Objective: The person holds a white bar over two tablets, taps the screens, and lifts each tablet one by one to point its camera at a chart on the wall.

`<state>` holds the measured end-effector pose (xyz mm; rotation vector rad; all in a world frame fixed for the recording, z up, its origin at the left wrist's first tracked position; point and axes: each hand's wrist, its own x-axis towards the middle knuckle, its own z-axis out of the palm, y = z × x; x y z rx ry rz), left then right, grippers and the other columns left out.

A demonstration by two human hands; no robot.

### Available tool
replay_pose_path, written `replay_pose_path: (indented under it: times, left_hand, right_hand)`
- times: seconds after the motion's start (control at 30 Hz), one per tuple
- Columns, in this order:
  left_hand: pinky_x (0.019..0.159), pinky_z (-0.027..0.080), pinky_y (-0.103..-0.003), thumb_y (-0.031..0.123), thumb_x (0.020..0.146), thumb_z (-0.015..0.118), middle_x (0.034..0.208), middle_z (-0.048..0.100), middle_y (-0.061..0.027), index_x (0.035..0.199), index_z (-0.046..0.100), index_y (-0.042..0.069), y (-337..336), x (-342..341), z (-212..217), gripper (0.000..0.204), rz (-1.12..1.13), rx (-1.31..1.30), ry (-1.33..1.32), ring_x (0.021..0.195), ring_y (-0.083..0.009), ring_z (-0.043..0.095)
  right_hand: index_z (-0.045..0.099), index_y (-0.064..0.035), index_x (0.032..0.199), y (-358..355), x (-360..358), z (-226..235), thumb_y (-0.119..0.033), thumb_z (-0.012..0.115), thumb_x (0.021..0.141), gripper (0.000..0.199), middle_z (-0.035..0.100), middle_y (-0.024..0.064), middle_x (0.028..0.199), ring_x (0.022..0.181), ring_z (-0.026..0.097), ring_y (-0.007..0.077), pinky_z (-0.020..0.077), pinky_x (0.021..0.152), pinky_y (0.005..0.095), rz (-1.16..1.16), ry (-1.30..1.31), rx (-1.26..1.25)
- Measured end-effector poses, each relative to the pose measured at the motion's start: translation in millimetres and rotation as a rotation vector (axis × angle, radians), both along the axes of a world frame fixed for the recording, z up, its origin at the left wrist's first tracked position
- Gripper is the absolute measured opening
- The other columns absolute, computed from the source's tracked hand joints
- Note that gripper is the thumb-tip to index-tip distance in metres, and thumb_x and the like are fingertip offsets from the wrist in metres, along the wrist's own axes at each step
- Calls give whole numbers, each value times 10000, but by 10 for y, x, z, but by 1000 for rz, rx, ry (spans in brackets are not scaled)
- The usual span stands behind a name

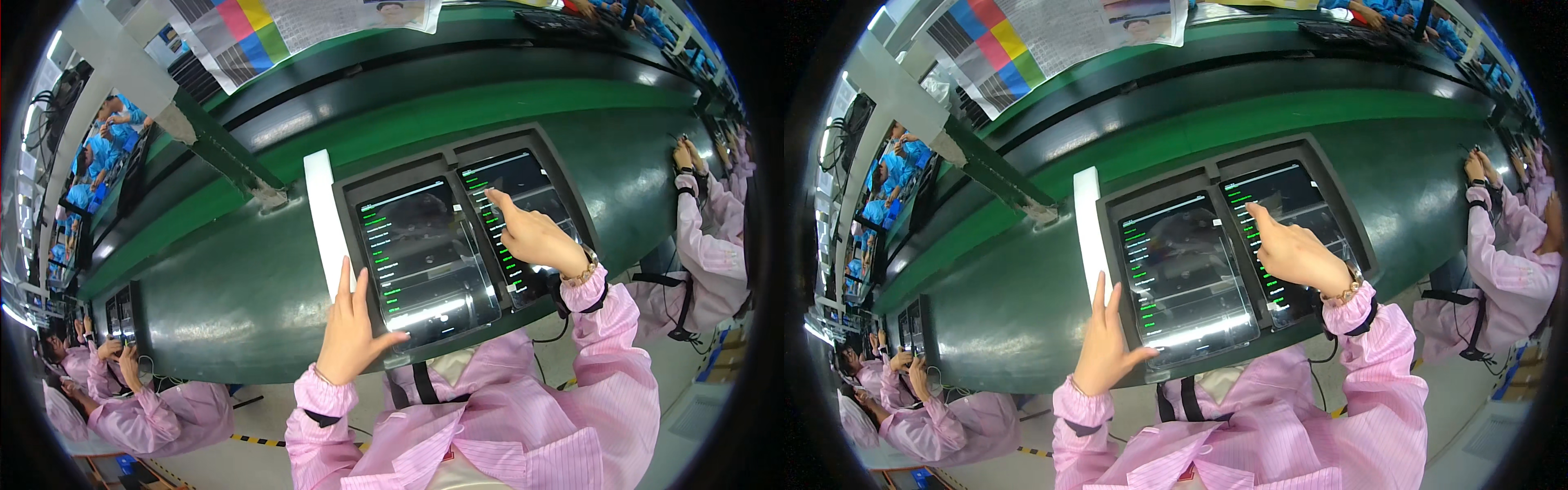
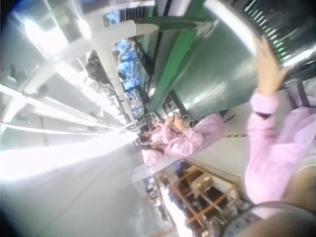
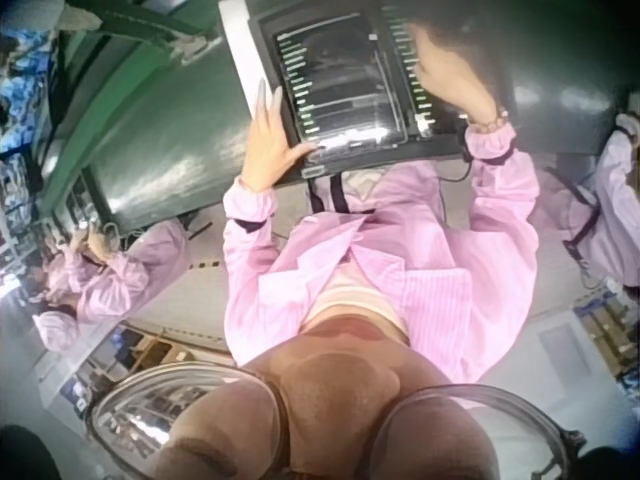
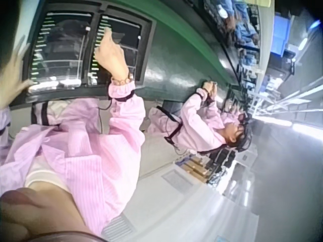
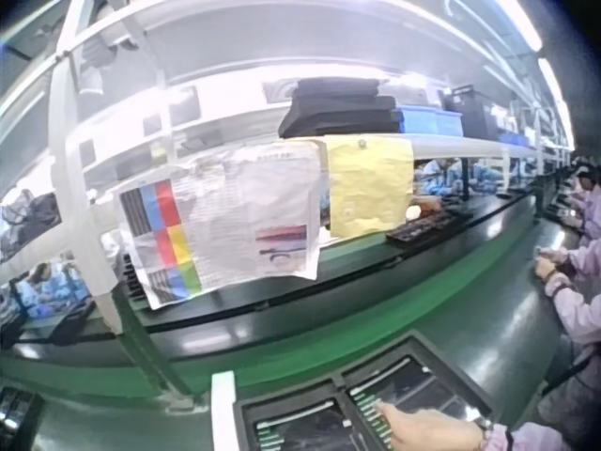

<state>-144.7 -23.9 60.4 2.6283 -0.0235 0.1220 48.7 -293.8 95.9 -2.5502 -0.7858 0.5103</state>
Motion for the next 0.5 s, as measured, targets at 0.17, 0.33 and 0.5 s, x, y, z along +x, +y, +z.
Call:
replay_pose_path:
  times: [0.17,0.33,0.5]
  left_hand:
    - [1032,354,-486,426,517,899,1515,66,-337,1454,199,-24,-151,-213,-16,1254,-60,25,11,1315,-480,332]
    - [1000,358,-483,210,534,898,1524,62,-319,1477,179,34,-179,-222,-205,1199,21,121,-32,1277,-412,406]
    - [1031,336,-473,110,556,842,1516,96,-323,1454,256,32,-192,-217,-168,1075,47,62,-47,1241,-439,404]
  right_hand:
    - [274,-27,1392,-92,36,-181,-83,513,820,622,606,300,1090,890,612,475,479,798,527,16,-100,71]
    - [302,-34,1407,-518,89,-243,-202,586,886,616,522,263,1295,1106,552,452,445,942,461,-114,-318,222]
    - [375,-15,1379,-1168,17,-284,-263,590,909,573,589,260,1208,1110,560,449,463,912,445,-607,-325,-25]
